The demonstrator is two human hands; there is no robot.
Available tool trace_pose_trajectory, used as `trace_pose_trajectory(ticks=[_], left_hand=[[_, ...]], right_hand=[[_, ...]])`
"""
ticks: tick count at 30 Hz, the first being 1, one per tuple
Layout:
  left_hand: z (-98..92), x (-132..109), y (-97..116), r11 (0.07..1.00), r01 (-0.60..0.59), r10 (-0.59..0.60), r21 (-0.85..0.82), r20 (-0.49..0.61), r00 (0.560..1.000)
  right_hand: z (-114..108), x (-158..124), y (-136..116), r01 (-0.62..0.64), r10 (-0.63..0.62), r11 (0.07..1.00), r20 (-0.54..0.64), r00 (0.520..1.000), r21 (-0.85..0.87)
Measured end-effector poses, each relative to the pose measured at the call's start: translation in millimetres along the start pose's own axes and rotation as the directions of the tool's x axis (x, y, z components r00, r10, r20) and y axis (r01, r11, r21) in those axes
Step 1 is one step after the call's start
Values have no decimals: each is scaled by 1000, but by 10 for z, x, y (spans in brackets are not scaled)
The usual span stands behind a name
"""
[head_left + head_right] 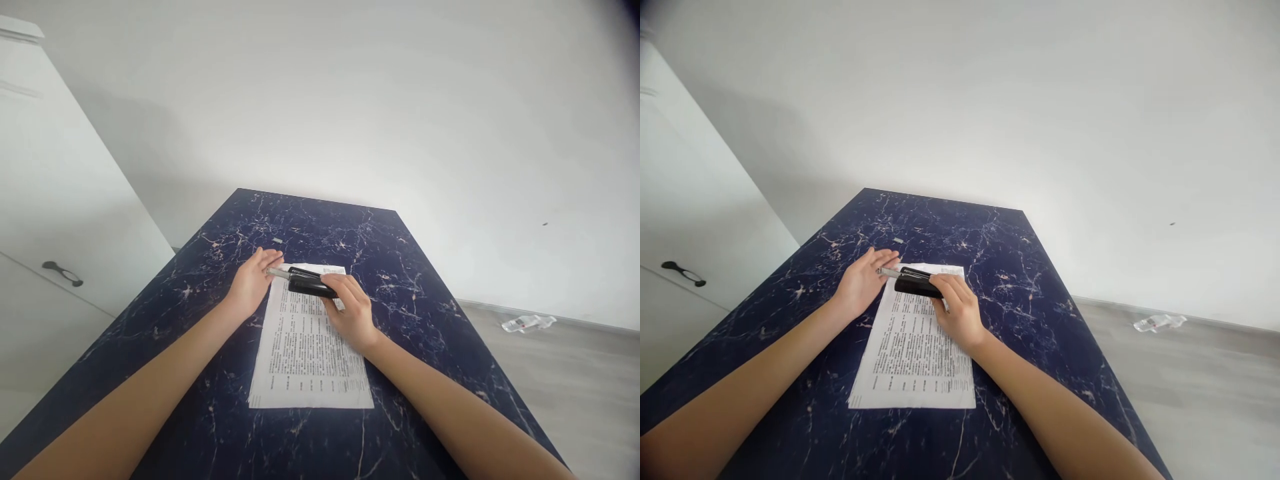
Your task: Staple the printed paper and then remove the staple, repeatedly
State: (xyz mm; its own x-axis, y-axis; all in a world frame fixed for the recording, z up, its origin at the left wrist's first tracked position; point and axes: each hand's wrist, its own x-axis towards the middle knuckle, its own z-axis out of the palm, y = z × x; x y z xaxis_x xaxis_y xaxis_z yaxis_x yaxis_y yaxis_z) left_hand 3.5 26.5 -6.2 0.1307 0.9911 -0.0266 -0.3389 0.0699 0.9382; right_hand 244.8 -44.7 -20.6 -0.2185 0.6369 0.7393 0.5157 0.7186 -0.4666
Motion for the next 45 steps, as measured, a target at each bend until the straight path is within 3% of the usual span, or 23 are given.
trace_pose_trajectory(ticks=[3, 7, 12, 21, 30, 45], left_hand=[[76, -57, -10, 947, 236, -218, -219, 101, 971], [125, -82, 20, 886, 347, -305, -307, 178, 936], [122, -50, 12, 890, 388, -355, -237, 173, 919], [47, -8, -75, 926, 352, -309, -137, 258, 915], [30, -18, -70, 941, 312, -267, -134, 276, 924], [52, -30, -45, 946, 315, -293, -77, 213, 932]], right_hand=[[1, -4, -1, 168, -173, 978, -33, 984, -123], [10, -23, 14, 356, -362, 893, 30, 932, -275], [14, -59, 20, 474, -477, 803, 88, 875, -360], [-53, 6, -101, 616, -595, 661, 200, 778, -428], [-12, -57, -7, 576, -549, 697, 199, 812, -427], [2, -88, 19, 564, -519, 709, 227, 824, -424]])
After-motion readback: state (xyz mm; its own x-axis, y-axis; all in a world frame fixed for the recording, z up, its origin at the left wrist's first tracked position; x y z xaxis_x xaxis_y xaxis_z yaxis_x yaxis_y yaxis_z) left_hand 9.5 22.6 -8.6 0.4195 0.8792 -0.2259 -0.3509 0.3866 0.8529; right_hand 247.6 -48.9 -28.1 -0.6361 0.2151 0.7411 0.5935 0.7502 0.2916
